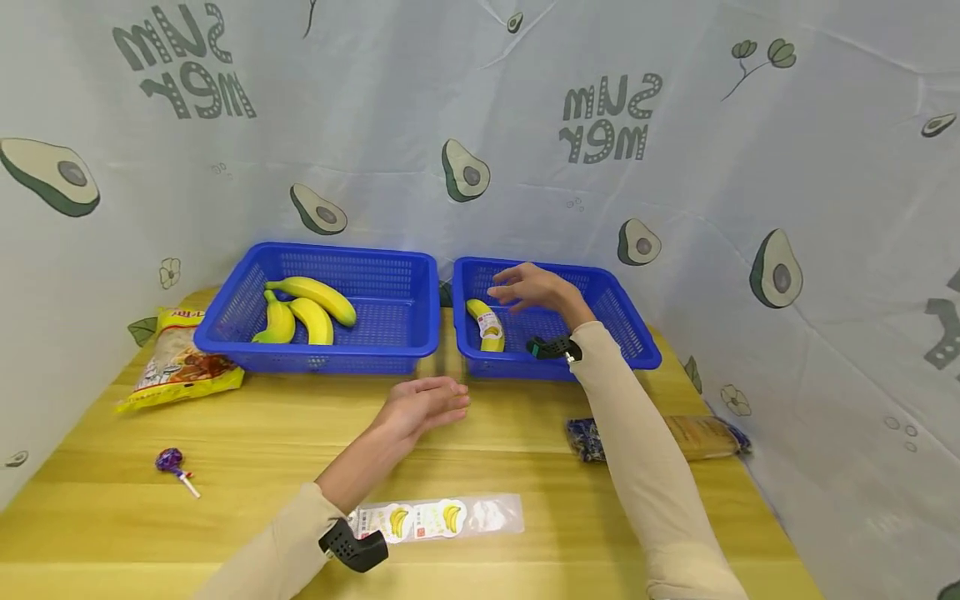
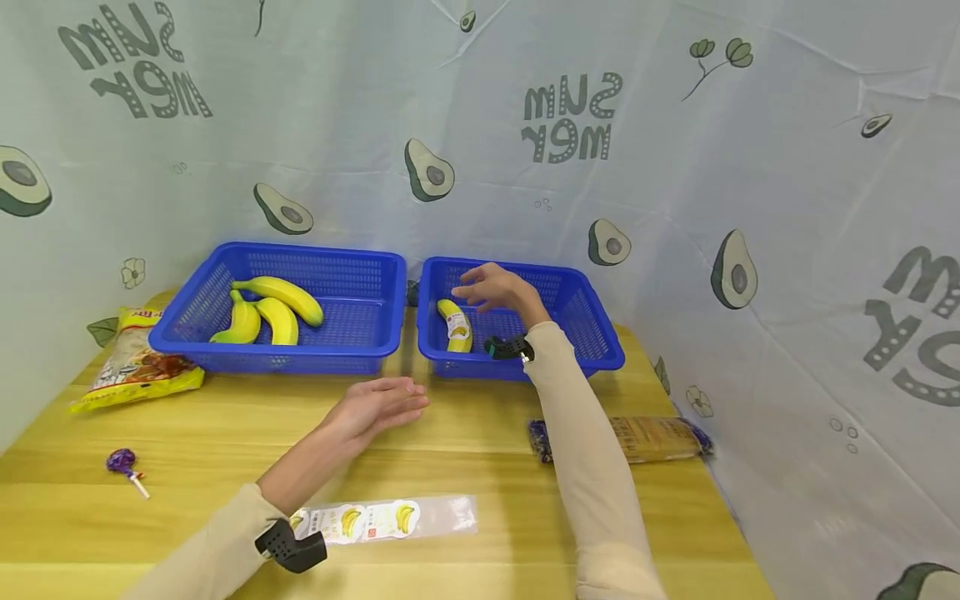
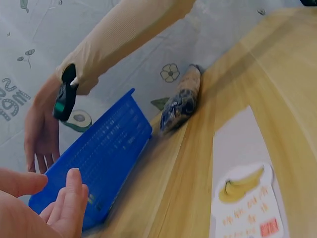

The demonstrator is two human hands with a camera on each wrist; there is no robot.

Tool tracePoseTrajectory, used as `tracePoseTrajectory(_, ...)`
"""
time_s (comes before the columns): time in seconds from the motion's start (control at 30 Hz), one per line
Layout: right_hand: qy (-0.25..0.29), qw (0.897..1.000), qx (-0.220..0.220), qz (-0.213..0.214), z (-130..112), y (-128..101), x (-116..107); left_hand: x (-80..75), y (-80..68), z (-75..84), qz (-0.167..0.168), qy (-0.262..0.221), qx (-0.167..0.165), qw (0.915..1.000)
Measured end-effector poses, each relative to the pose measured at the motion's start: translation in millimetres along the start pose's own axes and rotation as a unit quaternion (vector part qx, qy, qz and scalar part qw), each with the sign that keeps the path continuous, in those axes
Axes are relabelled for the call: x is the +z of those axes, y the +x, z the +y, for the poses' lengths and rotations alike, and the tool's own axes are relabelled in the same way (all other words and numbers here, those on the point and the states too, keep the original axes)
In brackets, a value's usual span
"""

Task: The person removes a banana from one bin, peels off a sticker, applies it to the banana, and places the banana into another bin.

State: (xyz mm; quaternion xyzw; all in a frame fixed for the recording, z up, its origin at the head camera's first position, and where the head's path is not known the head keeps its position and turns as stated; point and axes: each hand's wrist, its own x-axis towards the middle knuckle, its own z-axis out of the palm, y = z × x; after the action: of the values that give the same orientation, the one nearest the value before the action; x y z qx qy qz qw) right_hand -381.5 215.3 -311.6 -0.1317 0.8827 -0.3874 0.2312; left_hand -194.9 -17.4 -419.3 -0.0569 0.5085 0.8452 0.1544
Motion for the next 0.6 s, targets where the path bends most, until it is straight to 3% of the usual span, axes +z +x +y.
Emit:
tracePoseTrajectory(0.13, -0.020, 0.999, -0.033, -0.001, -9.5, -8.6, 3.3, -19.5, -12.4, 5.5, 0.004, 0.046, -0.001, 0.9989)
tracePoseTrajectory(0.23, -0.030, 0.998, -0.057, 0.006, -16.5, -13.6, 6.0, -31.8, -20.7, 11.2, 0.040, 0.060, 0.018, 0.9972)
tracePoseTrajectory(0.4, -0.063, 0.990, -0.124, 0.026, -28.3, -14.4, 20.0, -55.4, -36.0, 23.1, 0.102, 0.048, 0.055, 0.9921)
tracePoseTrajectory(0.6, -0.100, 0.969, -0.221, 0.040, -50.2, -7.6, 45.0, -84.8, -52.9, 39.4, 0.158, 0.004, 0.083, 0.9840)
